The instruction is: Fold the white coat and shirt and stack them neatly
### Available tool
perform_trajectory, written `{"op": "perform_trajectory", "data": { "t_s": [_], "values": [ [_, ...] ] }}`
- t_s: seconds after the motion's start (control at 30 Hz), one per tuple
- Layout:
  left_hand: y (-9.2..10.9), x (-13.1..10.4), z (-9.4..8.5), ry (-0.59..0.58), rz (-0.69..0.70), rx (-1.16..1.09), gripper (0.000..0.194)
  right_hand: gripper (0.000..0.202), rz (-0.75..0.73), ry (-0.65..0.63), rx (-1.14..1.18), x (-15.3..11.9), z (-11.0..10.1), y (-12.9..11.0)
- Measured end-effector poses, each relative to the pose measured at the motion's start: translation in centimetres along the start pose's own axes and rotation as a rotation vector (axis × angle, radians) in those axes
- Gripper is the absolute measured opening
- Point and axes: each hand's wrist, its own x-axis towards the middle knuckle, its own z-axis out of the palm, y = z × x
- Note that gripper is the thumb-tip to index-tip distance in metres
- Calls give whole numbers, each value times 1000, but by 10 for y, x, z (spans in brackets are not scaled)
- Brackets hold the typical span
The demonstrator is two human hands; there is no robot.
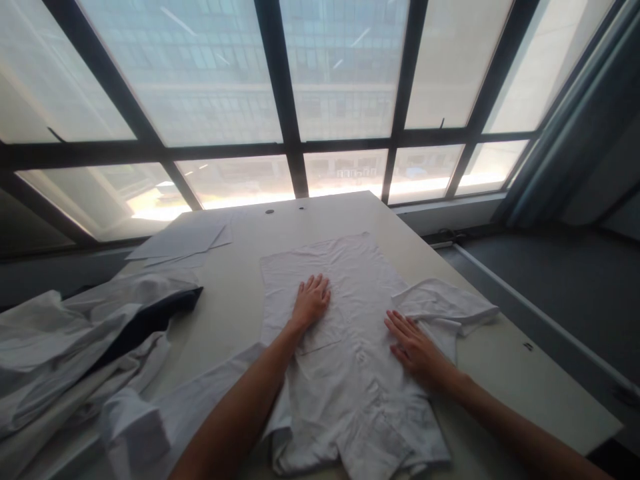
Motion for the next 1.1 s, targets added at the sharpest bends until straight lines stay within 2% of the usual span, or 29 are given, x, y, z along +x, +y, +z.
{"op": "perform_trajectory", "data": {
  "t_s": [0.07, 0.17, 0.27, 0.37, 0.5, 0.6, 0.7, 0.77, 0.83, 0.9, 0.97, 1.03, 1.1],
  "values": [
    [0, 1, 0, 3, 2, -4, 50, 56, -32, -48, -27, -27, 0, 7],
    [0, 1, -1, 11, 4, -12, 49, 58, 19, -28, -61, -54, 1, 17],
    [0, 2, -2, 12, 5, -20, 49, 58, 128, 29, -61, -69, 2, 23],
    [-1, 3, -1, 6, 0, -24, 49, 50, 179, 119, -16, -70, -3, 28],
    [0, 3, -1, 14, -2, -24, 48, 50, 198, 295, -68, -47, -20, 33],
    [2, 1, -3, 15, 3, -22, 47, 54, 247, 288, -184, -19, -32, 35],
    [2, -1, -4, 8, 14, -21, 47, 31, 281, 213, -273, 4, -39, 39],
    [1, -1, -5, 11, 13, -42, 46, 16, 321, 230, -271, 14, -46, 45],
    [2, 0, -6, 37, 22, -116, 44, 14, 413, 345, -201, 23, -59, 51],
    [6, 1, -9, 88, 48, -264, 42, 17, 500, 523, -107, 32, -78, 54],
    [16, 2, -13, 110, 50, -482, 39, 20, 508, 697, -41, 42, -99, 47],
    [30, 1, -21, 4, -9, -754, 41, 24, 435, 799, 27, 54, -115, 28],
    [46, -4, -37, -242, -70, -1051, 57, 25, 329, 797, 90, 66, -120, -4]
  ]
}}
